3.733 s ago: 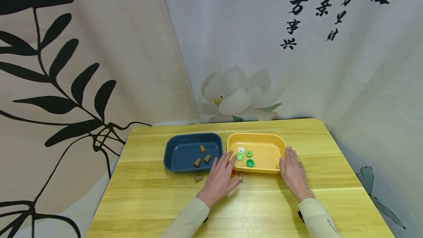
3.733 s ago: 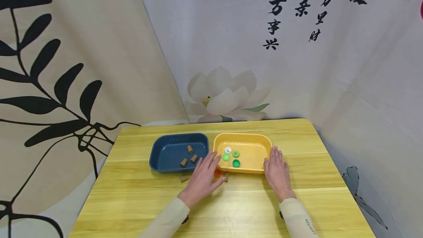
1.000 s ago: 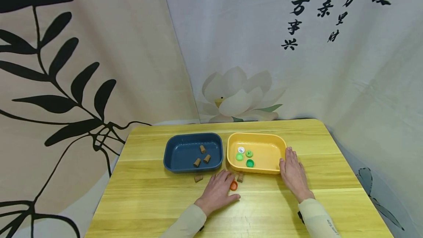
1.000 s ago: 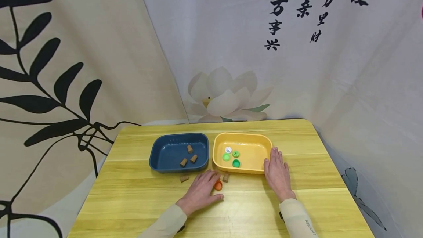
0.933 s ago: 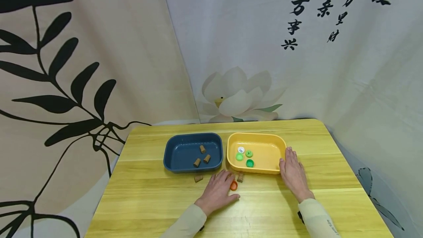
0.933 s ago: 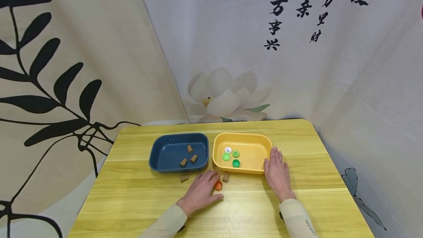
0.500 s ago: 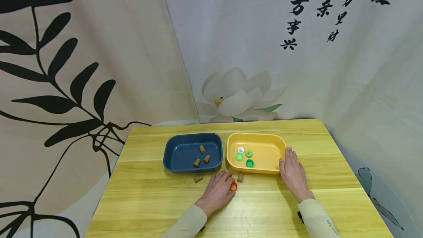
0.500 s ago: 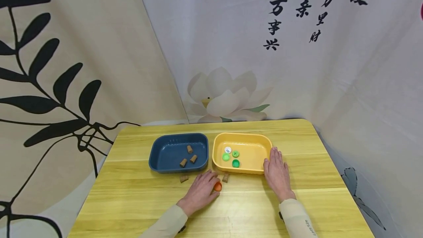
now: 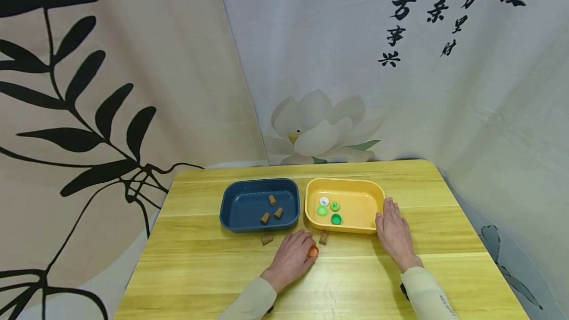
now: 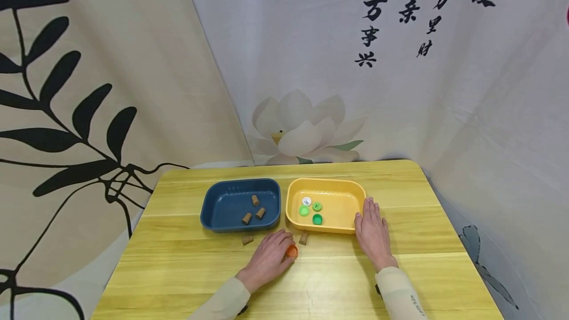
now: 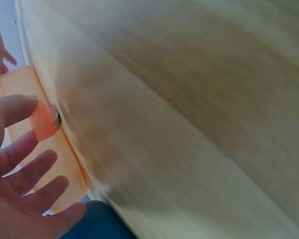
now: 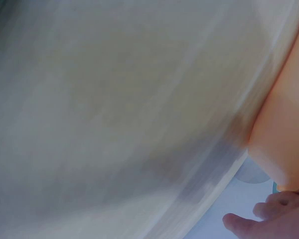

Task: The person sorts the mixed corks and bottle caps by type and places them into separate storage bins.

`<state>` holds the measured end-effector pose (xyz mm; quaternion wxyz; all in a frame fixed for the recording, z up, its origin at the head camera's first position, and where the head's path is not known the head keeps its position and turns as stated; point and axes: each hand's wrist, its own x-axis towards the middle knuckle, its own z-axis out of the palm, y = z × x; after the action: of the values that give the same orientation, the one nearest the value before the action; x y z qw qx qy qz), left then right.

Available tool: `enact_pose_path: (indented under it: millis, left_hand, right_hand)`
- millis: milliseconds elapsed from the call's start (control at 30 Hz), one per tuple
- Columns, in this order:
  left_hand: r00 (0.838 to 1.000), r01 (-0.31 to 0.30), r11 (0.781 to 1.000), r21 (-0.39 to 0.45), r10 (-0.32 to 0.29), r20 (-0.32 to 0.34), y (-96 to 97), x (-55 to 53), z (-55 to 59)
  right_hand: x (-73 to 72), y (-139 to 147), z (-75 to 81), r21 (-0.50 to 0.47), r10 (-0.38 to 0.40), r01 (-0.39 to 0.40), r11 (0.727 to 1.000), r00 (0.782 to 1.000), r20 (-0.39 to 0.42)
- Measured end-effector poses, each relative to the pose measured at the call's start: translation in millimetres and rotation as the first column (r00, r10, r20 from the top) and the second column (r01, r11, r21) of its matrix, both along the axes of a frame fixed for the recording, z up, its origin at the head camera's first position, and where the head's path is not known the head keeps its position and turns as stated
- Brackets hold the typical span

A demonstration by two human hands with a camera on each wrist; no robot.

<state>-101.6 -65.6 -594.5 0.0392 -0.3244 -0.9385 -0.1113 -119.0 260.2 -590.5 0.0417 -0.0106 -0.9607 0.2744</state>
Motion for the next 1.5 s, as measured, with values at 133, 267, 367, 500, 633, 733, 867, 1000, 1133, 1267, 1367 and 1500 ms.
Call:
enact_pose_path:
  millis: [133, 267, 367, 500, 633, 733, 867, 1000, 1133, 1267, 1367, 1500]
  left_hand:
    - [1.000, 0.004, 1.000, 0.019, -0.004, -0.023, -1.9, 0.9, 4.0]
    - [0.999, 0.003, 1.000, 0.025, -0.002, -0.032, -3.1, 2.1, 8.7]
    - [0.999, 0.009, 0.999, 0.038, -0.008, -0.042, -3.5, 2.3, 10.8]
    - [0.997, 0.025, 0.997, 0.071, -0.020, -0.081, -2.8, 1.9, 13.7]
    - [0.992, 0.035, 0.995, 0.097, -0.023, -0.122, -0.6, 1.3, 18.9]
    - [0.990, 0.035, 0.992, 0.117, -0.019, -0.136, 1.8, -0.3, 24.6]
    - [0.987, 0.042, 0.988, 0.147, -0.018, -0.162, 5.1, -4.4, 31.8]
    - [0.982, 0.045, 0.988, 0.151, -0.016, -0.190, 9.1, -9.0, 36.8]
    - [0.977, 0.048, 0.987, 0.151, -0.015, -0.213, 14.0, -14.9, 41.4]
    - [0.974, 0.051, 0.986, 0.160, -0.015, -0.224, 19.1, -21.5, 47.1]
    - [0.976, 0.041, 0.986, 0.159, -0.006, -0.219, 23.5, -26.8, 51.3]
    - [0.979, 0.026, 0.989, 0.148, 0.004, -0.202, 31.4, -34.2, 55.1]
  right_hand:
    - [-0.2, 0.6, -0.7, 0.008, -0.001, 0.001, 1.000, 1.000, -0.002]
    - [0.5, 1.2, -1.5, 0.007, 0.001, -0.001, 1.000, 1.000, 0.001]
    - [0.7, 1.4, -1.9, 0.007, 0.000, 0.000, 1.000, 1.000, 0.002]
    - [0.2, 1.6, -2.3, 0.007, -0.004, 0.004, 1.000, 1.000, 0.000]
    - [0.5, 1.4, -2.3, 0.003, -0.004, 0.004, 1.000, 1.000, 0.002]
    - [0.4, 1.5, -2.2, 0.000, -0.004, 0.004, 1.000, 1.000, 0.004]
    - [0.1, 1.7, -2.1, -0.002, -0.004, 0.004, 1.000, 1.000, 0.005]
    - [-0.5, 1.3, -1.9, -0.003, -0.005, 0.005, 1.000, 1.000, -0.001]
    - [-0.9, 0.9, -2.1, -0.005, -0.004, 0.004, 1.000, 1.000, -0.003]
    - [-1.1, 1.1, -2.6, -0.003, -0.006, 0.006, 1.000, 1.000, -0.008]
    - [-1.8, 1.4, -3.2, 0.001, -0.007, 0.007, 1.000, 1.000, -0.016]
    - [-1.3, 1.9, -4.0, -0.003, -0.006, 0.006, 1.000, 1.000, -0.013]
